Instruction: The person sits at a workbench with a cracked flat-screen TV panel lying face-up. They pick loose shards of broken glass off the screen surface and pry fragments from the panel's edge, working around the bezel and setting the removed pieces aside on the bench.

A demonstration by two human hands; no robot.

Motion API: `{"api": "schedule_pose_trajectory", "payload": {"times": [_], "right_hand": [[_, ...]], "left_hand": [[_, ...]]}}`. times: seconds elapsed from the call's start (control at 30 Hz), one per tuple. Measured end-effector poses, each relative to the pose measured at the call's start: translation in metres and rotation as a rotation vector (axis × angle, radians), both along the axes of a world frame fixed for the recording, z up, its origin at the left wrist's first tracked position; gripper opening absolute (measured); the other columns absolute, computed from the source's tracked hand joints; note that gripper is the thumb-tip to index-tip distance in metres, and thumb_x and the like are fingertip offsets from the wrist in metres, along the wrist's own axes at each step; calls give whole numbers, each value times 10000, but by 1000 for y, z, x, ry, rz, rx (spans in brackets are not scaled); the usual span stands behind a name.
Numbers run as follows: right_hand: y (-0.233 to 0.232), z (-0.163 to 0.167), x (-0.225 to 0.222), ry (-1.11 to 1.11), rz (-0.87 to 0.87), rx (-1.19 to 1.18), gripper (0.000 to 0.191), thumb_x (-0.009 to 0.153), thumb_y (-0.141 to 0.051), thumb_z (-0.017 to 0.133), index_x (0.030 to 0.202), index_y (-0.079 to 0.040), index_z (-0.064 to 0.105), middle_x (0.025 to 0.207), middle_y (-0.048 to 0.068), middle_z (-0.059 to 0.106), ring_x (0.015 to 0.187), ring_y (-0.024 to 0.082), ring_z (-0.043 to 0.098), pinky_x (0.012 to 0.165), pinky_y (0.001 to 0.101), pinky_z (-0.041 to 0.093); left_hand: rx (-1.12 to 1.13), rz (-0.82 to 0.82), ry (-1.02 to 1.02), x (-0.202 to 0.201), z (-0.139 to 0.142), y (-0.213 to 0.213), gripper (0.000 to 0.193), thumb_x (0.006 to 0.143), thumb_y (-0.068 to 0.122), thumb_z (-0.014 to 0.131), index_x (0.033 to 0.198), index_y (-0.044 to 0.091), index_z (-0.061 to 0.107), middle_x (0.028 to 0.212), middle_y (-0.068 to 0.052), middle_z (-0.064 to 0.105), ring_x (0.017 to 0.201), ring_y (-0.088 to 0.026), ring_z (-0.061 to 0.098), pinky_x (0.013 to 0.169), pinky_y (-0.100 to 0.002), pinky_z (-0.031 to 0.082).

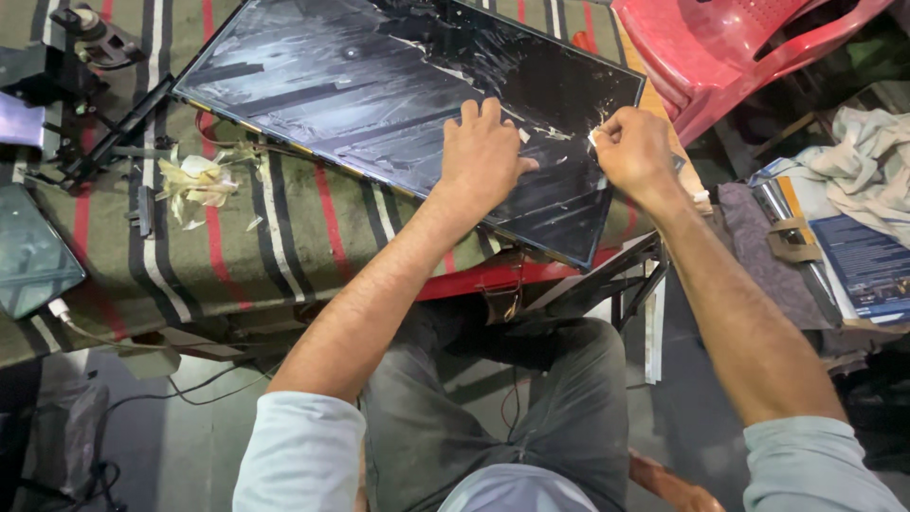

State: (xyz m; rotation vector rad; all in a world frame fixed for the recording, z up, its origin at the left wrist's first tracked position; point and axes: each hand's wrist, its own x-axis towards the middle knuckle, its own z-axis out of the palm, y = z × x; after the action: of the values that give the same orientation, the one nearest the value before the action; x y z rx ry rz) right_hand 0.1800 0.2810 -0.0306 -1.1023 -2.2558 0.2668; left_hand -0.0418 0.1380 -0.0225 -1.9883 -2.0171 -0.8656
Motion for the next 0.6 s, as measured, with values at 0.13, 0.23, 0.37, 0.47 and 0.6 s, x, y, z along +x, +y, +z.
{"api": "schedule_pose_trajectory", "payload": {"times": [0.13,0.23,0.37,0.47,0.6], "right_hand": [[-9,2,1,-8,18,-7,144,903,-96,764,868,35,718,754,199,706,680,272,724,641,378,550],[-14,5,2,-60,50,45,122,882,-76,759,851,36,721,751,205,705,671,278,717,637,384,548],[-21,11,3,-82,89,15,122,889,-73,747,852,38,712,774,206,708,689,282,717,636,380,545],[-28,15,4,-88,99,-4,152,899,-95,760,854,40,706,764,199,706,687,280,707,638,382,535],[-38,20,5,-47,122,-61,147,920,-96,753,891,37,697,767,186,702,675,250,701,631,374,529]], "left_hand": [[-10,7,-7,1,0,0,505,729,485,832,941,31,771,1112,-116,588,1110,-334,527,841,-526,493],[-12,11,-8,1,0,1,514,723,486,835,942,25,770,1114,-117,587,1112,-333,525,849,-526,491],[-34,13,2,2,2,0,507,743,480,832,947,20,769,1122,-120,586,1113,-333,526,842,-527,492],[-34,16,-9,3,5,-2,513,729,481,835,949,22,770,1123,-120,586,1110,-336,526,846,-524,489],[-67,15,-18,2,10,-5,470,722,471,844,932,55,781,1106,-114,595,1104,-329,533,860,-513,474]]}}
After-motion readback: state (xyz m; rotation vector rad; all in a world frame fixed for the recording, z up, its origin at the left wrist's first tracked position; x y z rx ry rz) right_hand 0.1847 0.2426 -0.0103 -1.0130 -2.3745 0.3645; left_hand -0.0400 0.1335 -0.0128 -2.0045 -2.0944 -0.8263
